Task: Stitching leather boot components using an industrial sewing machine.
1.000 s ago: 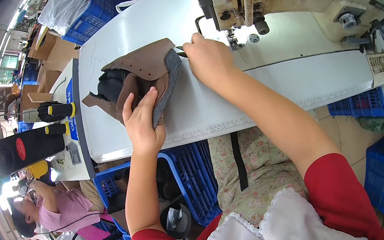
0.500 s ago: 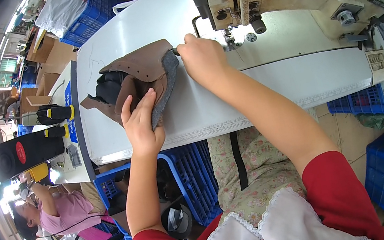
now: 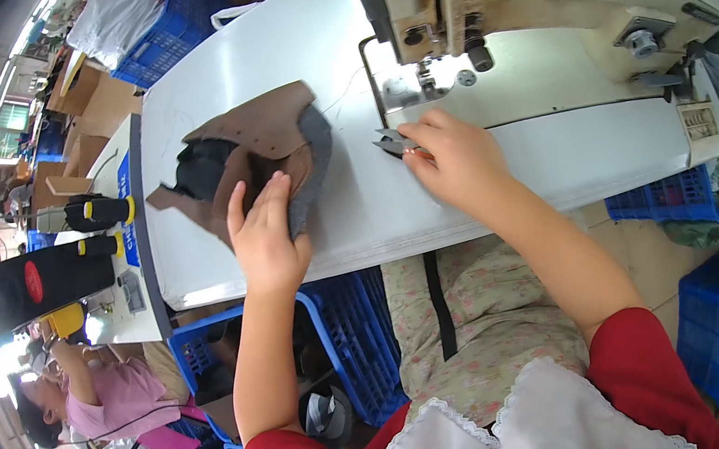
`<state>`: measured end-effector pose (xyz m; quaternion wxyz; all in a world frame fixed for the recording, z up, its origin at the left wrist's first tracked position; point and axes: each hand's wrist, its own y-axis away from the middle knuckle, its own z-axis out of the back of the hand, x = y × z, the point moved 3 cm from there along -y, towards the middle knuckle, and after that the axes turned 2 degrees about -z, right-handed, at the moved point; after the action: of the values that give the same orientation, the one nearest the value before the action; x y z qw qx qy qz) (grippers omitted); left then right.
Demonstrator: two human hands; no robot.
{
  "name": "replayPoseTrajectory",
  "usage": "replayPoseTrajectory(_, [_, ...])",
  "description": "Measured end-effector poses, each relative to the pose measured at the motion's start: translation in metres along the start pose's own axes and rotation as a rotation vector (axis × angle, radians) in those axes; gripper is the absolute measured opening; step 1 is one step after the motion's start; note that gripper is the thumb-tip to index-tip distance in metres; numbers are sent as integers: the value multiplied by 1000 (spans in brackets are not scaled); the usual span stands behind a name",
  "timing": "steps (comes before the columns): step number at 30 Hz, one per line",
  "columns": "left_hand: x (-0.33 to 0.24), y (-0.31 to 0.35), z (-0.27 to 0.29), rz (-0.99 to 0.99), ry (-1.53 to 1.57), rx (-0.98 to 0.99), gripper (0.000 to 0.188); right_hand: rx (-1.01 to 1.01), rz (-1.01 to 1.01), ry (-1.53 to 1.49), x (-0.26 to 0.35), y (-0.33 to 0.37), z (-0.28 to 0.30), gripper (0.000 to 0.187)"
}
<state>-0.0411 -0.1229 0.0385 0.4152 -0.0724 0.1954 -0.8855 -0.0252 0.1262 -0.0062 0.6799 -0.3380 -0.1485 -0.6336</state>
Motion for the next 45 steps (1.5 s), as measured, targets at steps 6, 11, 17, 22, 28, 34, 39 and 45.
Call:
replayPoseTrajectory(6, [-3, 16, 12, 175, -178, -12, 35, -237, -30, -26, -70, 48, 81, 27])
replayPoseTrajectory(11, [-18, 41, 28, 300, -184, 22, 40, -394, -46, 463, -190, 86, 191, 23])
replayPoseTrajectory(17, [-82, 33, 30, 268, -153, 90, 69, -471, -276, 705, -343, 142, 254, 26])
replayPoseTrajectory(22, [-109, 35, 15, 316, -77, 125, 83, -651, -168, 182, -352, 155, 247, 29])
replayPoseTrajectory(28, [-134, 36, -10, 395, -61, 110, 82, 101, -137, -693, -54, 94, 81, 31])
replayPoseTrajectory(34, [-156, 27, -10, 337, -75, 150, 79, 279, -465, -1229, 20, 55, -15, 29])
replayPoseTrajectory(39, [-152, 34, 52, 127, -78, 159, 74, 295, -467, -1335, 4, 31, -4, 27])
replayPoseTrajectory(45, [-112, 68, 29, 26, -267, 176, 88, 305, -613, -1421, 1, 6, 4, 27])
